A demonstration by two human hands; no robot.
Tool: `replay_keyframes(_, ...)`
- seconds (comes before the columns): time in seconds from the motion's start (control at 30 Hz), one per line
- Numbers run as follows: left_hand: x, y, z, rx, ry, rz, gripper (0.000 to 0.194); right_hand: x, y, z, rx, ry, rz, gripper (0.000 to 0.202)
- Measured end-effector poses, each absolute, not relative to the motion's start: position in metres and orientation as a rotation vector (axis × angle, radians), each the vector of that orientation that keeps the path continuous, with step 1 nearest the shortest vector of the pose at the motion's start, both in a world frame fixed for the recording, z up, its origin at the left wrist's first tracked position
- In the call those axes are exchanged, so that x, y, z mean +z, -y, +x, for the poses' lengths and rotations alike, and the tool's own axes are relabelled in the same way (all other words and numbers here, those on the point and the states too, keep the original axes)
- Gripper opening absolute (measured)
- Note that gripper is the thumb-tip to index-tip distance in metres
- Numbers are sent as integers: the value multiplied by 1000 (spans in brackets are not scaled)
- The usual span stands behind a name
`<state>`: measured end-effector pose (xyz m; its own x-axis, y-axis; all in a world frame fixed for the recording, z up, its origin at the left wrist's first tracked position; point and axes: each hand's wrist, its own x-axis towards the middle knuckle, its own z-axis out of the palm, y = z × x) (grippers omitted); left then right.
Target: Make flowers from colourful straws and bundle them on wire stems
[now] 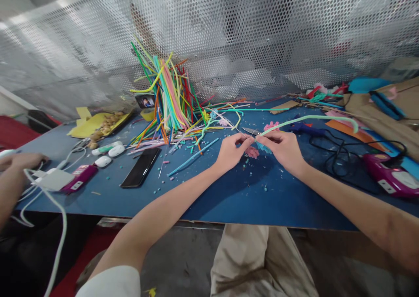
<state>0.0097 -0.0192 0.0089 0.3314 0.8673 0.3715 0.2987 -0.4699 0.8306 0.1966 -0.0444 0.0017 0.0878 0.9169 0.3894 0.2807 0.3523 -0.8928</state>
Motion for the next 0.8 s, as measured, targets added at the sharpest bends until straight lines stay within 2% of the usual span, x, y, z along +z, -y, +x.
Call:
replay_keyframes(0.43,12,19,8,1049,-1035,2040,29,13,55,199,41,1739,-1306,26)
replay_keyframes(0.6,15,19,8,859,-907,1993,26,17,49,212,-64,1949,-1153,24)
replay_keyframes(0.8,18,23,8,711,-794,1903,28,28,44,221,-11,2026,-1000,17)
